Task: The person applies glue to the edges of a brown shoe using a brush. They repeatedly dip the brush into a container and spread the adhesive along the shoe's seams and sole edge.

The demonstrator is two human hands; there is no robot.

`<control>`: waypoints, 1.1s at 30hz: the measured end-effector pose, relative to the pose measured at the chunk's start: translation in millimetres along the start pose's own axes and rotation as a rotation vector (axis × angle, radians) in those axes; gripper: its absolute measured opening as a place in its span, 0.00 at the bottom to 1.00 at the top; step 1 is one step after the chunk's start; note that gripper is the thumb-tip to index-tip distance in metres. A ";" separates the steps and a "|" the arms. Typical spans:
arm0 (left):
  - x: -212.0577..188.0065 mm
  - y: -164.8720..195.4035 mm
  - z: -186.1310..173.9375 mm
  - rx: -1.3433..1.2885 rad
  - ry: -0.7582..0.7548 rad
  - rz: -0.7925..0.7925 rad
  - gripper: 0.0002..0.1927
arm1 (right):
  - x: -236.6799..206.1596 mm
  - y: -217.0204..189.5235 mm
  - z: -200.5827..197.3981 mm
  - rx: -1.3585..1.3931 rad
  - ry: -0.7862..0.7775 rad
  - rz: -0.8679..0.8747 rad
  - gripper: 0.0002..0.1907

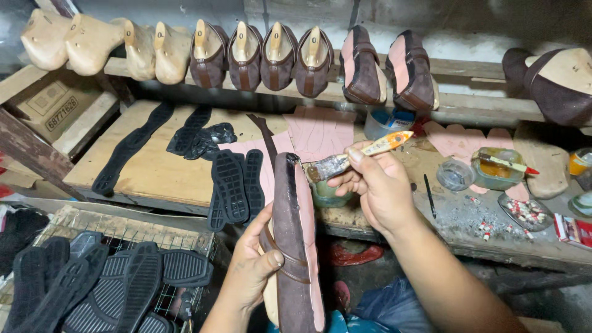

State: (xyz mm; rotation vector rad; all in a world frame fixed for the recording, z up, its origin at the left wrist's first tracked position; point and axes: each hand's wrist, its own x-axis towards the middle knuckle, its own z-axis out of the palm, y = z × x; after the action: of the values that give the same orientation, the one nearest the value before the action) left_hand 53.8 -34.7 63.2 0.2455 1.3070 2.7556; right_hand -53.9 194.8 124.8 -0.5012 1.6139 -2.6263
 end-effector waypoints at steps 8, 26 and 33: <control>0.2 6.1 4.7 0.027 0.021 0.004 0.61 | -16.9 0.7 30.5 -0.214 -0.053 -0.186 0.09; 2.4 14.3 -0.3 0.221 -0.034 0.037 0.58 | -15.7 -7.6 22.9 -0.327 -0.100 -0.287 0.11; 2.7 14.3 1.5 0.177 0.002 0.007 0.59 | -38.0 -5.6 17.7 -0.494 -0.180 -0.351 0.10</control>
State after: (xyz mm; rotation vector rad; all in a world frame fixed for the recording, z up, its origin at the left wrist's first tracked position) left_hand 51.3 -42.2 75.4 0.2586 1.5546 2.6480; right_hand -12.1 189.0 127.1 -1.0921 2.2877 -2.2685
